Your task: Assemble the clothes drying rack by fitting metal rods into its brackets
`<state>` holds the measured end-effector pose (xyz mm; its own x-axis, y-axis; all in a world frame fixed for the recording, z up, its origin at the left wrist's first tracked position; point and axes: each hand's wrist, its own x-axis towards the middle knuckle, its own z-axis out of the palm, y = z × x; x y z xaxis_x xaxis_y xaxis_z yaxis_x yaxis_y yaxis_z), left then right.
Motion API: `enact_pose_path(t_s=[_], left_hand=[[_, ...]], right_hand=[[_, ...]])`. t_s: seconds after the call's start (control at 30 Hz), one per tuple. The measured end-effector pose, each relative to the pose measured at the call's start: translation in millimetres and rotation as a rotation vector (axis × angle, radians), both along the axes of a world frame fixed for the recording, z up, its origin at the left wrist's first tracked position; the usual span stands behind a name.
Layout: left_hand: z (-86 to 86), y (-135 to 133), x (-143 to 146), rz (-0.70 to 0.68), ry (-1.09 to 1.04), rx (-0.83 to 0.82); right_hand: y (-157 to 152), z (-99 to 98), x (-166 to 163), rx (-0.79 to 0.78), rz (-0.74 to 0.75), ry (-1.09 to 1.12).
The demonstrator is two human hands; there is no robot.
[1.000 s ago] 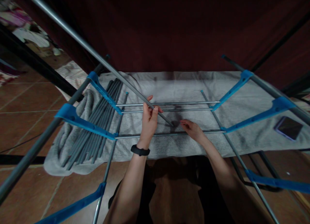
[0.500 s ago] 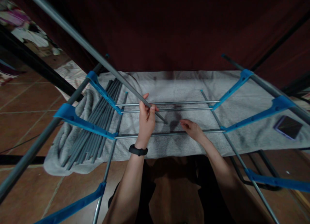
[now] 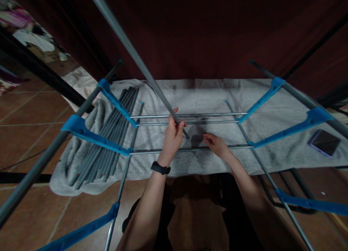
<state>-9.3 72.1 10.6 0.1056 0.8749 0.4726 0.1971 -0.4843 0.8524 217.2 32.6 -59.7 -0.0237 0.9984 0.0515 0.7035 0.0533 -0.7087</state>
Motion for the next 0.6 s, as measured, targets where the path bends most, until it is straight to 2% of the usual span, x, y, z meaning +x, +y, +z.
enact_pose_path(t_s=[0.13,0.6], left_hand=[[0.9,-3.1,4.2,-0.024,0.023,0.011],[3.7,-5.5,-3.8,0.073,0.139,0.084]], right_hand=[[0.4,1.2,-0.2,-0.001,-0.006,-0.026],[1.2,1.8,0.8,0.034,-0.010,0.032]])
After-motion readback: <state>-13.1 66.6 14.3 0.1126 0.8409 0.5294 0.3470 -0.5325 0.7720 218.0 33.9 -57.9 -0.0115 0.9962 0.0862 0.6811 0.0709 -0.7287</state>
